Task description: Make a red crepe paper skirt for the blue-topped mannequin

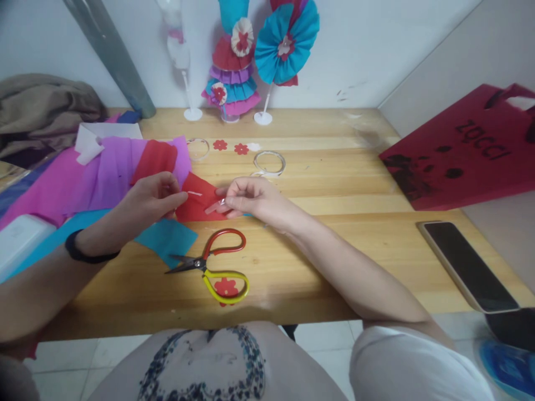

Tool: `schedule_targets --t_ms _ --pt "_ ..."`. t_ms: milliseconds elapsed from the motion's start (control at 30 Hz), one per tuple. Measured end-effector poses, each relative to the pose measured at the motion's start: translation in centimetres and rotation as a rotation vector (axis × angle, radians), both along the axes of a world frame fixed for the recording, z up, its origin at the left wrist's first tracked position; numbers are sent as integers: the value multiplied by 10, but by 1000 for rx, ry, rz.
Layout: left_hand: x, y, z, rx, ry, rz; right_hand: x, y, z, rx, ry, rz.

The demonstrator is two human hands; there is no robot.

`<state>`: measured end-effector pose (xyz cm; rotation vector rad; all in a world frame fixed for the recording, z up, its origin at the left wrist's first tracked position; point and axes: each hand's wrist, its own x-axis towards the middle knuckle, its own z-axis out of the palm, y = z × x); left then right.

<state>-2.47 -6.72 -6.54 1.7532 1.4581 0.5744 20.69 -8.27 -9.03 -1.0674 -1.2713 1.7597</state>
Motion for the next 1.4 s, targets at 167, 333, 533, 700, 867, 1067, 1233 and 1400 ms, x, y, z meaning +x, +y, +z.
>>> schedule_targets --t_ms 167,333,533,700,867,1067,1233,1400 --pt "0 -2 -1 -45 -102 26 1 1 -1 15 -31 13" --pt "3 0 -7 -25 -149 3 2 2 -2 21 -24 13" --pt "3 6 -17 12 -112 -74 3 2 -1 13 -4 14" --pt "5 6 -19 49 -60 -152 6 4 6 -6 11 -6" --pt "10 9 -16 52 -11 -191 11 5 10 -35 12 -37" --pt "15 14 -20 15 -53 -215 14 5 13 -33 18 -116" --pt "14 16 -26 -11 -134 -182 12 2 15 8 26 -141" --pt "14 15 -29 -81 -234 -139 11 0 15 51 18 -129"
